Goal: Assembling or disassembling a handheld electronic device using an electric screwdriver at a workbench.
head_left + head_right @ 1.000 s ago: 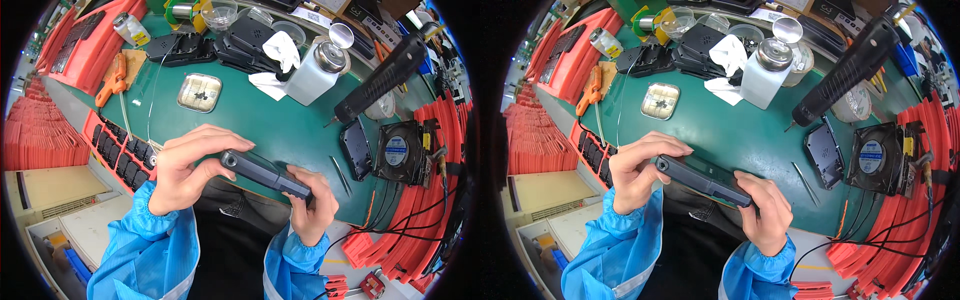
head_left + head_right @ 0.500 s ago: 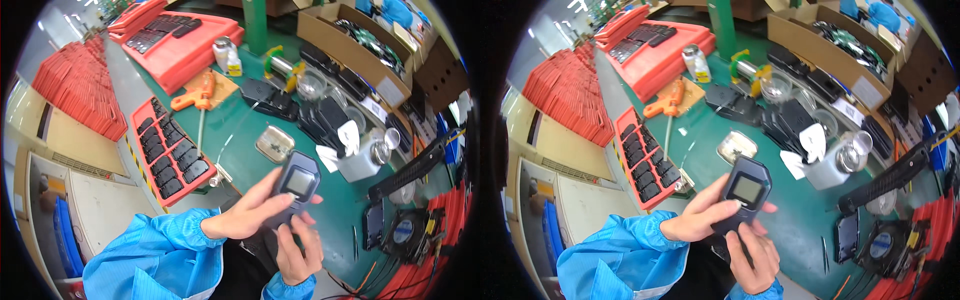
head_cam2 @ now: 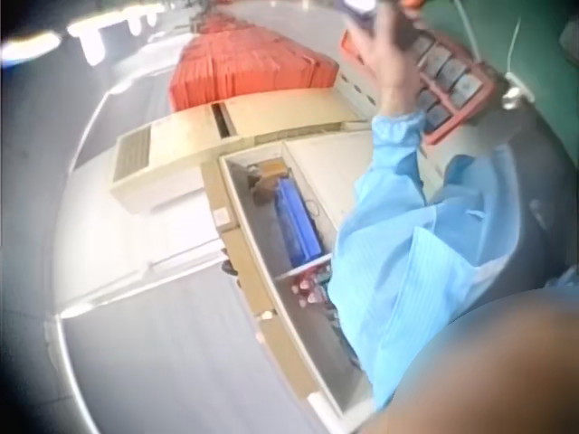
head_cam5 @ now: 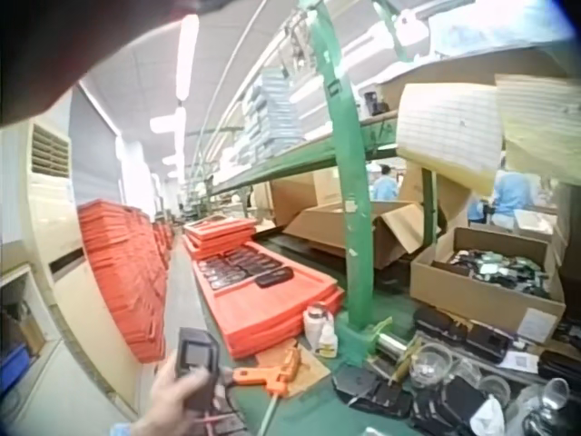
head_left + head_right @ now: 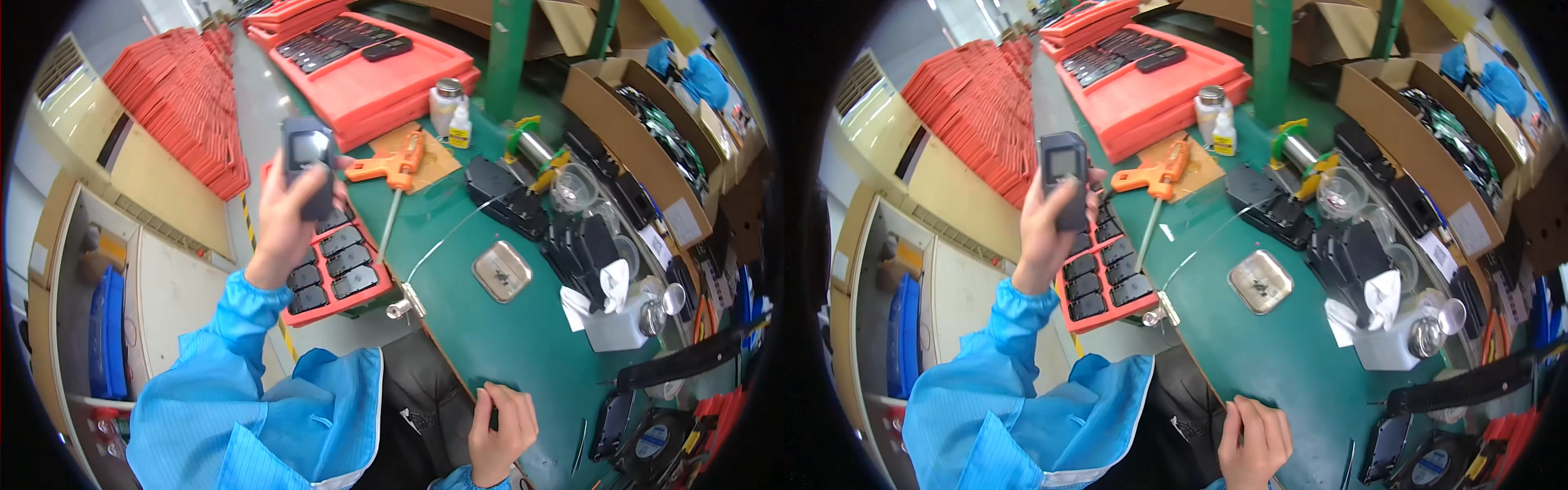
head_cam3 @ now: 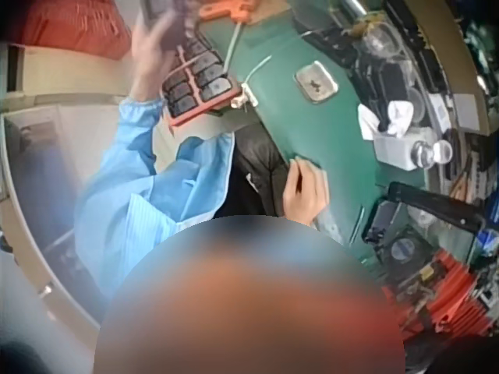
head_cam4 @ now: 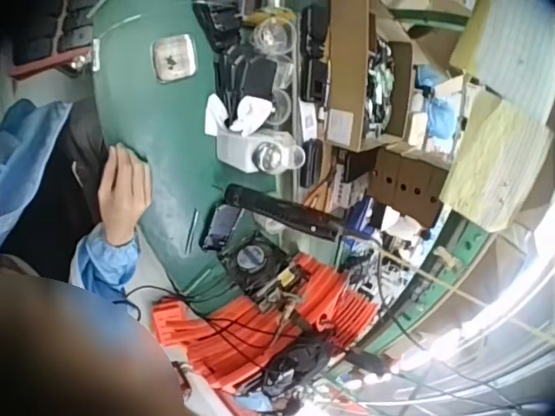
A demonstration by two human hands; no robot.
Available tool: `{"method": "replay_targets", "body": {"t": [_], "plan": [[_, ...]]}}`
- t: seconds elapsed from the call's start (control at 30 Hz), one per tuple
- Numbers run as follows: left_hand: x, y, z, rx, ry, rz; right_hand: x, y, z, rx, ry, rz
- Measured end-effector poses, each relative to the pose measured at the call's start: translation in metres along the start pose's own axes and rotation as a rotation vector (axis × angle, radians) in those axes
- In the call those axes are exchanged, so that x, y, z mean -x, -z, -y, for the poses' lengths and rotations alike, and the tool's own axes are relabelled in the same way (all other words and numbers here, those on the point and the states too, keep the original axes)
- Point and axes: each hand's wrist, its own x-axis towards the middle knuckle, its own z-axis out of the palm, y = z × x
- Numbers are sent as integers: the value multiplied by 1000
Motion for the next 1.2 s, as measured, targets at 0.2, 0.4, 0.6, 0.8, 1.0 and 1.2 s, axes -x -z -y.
{"method": "replay_targets", "body": {"t": [0.2,0.4,0.6,0.8,1.0,1.2], "plan": [[11,185,82,8,255,-346,-9,-9,8,62,53,5],[23,267,186,-671,515,-275,-8,-20,14,251,59,-56],[-44,391,251,-938,365,-326,-7,-32,13,395,118,-71],[-146,436,272,-1295,488,-166,-8,-42,14,542,115,-142],[-183,476,315,-1395,476,74,-17,-53,18,611,126,-170],[-167,506,338,-1026,425,45,-18,-53,15,664,136,-151]]}}
